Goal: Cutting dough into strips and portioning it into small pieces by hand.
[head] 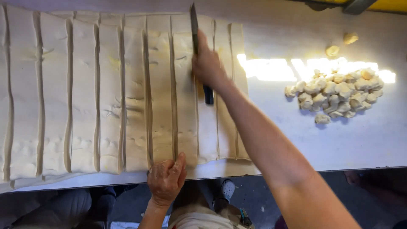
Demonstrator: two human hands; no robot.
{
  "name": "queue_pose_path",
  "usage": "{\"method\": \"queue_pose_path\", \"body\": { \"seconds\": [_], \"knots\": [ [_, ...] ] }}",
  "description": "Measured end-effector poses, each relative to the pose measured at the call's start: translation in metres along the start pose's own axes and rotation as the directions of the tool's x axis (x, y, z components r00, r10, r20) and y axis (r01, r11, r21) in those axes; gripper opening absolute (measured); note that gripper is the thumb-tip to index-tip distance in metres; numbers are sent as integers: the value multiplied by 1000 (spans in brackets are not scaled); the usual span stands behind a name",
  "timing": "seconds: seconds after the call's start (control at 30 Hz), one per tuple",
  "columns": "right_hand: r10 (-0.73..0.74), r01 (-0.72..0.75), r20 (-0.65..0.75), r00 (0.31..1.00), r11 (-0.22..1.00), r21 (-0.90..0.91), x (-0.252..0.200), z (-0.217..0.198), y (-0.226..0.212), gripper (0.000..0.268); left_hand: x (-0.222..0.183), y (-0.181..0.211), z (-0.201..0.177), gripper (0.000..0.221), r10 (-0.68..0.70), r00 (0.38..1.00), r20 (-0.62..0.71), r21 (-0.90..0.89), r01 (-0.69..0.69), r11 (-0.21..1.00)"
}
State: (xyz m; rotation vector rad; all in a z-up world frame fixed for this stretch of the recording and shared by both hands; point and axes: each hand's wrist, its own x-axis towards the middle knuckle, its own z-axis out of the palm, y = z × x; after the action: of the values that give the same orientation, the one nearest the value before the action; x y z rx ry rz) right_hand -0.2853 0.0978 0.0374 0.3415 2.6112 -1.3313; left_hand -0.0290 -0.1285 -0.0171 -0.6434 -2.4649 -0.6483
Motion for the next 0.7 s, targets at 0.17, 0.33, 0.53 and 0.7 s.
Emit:
{"method": "queue_pose_path", "body": {
  "seconds": [0.17, 0.33, 0.53, 0.7],
  "knots": [
    [115, -95, 63, 991, 961, -262, 25, -6, -22, 67, 9, -2, 0, 18, 13, 1000, 4, -4, -13, 1000],
    [250, -193, 228, 941, 950, -244, -121, 8, -7, 75, 1, -2, 3, 18, 33, 999, -20, 2, -33, 999],
    [-20, 178, 383, 923, 907, -382, -314, 18, 38, 82, -4, 5, 6, 19, 45, 995, -89, 84, -37, 996],
    [491, -396, 668, 559, 866, -305, -384, -82, -10, 75, -4, 21, -4, 27, 15, 1000, -19, 87, -13, 996]
  ]
}}
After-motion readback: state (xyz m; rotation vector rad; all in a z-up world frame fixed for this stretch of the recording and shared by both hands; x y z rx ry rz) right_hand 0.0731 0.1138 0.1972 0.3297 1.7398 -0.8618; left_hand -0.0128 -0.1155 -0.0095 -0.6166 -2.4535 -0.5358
